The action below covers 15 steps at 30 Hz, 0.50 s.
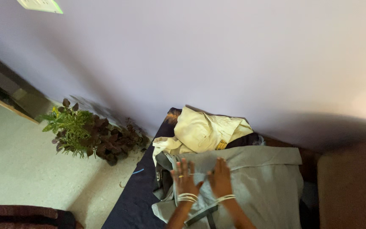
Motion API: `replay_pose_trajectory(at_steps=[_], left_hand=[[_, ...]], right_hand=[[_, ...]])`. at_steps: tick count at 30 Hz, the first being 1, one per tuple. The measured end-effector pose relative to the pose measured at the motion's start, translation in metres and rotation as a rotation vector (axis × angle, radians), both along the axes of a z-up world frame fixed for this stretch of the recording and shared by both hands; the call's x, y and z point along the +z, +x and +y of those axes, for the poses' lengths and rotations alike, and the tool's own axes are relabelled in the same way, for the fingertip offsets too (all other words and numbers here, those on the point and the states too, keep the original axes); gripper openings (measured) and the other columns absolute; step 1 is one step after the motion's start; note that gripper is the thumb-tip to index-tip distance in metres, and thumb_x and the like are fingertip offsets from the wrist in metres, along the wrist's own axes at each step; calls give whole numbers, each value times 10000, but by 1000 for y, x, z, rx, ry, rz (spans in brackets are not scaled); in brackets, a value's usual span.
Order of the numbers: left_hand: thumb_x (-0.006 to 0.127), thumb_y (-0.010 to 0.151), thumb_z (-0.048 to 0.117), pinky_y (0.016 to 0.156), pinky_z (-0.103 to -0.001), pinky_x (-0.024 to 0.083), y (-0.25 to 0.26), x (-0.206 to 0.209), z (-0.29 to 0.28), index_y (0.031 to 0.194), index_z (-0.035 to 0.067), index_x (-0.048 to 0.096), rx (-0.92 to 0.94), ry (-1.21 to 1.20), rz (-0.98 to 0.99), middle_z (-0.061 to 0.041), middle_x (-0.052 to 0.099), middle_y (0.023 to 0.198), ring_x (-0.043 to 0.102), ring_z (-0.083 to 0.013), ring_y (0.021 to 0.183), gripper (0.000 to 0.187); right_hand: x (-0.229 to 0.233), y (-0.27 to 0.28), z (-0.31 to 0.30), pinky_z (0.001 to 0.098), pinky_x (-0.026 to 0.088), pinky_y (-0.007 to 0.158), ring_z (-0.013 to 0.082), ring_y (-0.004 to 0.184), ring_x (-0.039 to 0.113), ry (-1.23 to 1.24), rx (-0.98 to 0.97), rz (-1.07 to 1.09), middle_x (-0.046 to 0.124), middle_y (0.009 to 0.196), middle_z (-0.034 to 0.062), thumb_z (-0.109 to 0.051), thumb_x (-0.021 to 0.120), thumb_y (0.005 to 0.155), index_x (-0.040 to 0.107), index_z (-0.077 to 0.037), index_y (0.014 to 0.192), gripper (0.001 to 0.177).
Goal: The person folds a grey t-shirt on a dark surface, smoothing and aligning the fabric before folding it into a compact rectangle. The folded shirt is then placed into an open suitcase.
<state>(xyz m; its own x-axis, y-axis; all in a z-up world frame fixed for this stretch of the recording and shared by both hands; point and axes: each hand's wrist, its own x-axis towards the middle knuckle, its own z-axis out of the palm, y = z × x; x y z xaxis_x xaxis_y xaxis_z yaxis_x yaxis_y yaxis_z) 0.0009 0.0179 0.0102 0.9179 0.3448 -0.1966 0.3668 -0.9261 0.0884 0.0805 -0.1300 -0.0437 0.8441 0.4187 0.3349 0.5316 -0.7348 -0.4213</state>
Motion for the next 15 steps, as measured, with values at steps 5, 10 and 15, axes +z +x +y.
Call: replay_pose_trajectory(at_steps=[5, 10, 15], left_hand=[[560, 728, 867, 1244, -631, -54, -17, 19, 40, 1659, 258, 2, 34, 2, 170, -17, -97, 1738, -96, -269, 1593, 1245], [579, 720, 881, 1238, -628, -55, -15, 11, 42, 1646, 283, 12, 51, -34, 171, 15, -108, 1724, -106, -266, 1584, 1240], [612, 729, 847, 1242, -631, -64, -11, 11, 48, 1650, 306, 20, 61, -72, 214, 23, -107, 1731, -106, -264, 1592, 1222]], right_hand=[[25, -13, 28, 492, 40, 1237, 266, 1564, 24, -417, 105, 309, 25, 1702, 126, -608, 333, 1007, 55, -67, 1605, 853], [67, -5, 5, 512, 9, 1246, 173, 1559, 13, -640, 157, 281, 7, 1711, 18, -699, 241, 963, 35, -155, 1624, 881], [70, 21, -28, 543, 34, 1245, 176, 1569, 44, -747, 37, 296, 41, 1718, 27, -749, 226, 951, 66, -175, 1627, 902]])
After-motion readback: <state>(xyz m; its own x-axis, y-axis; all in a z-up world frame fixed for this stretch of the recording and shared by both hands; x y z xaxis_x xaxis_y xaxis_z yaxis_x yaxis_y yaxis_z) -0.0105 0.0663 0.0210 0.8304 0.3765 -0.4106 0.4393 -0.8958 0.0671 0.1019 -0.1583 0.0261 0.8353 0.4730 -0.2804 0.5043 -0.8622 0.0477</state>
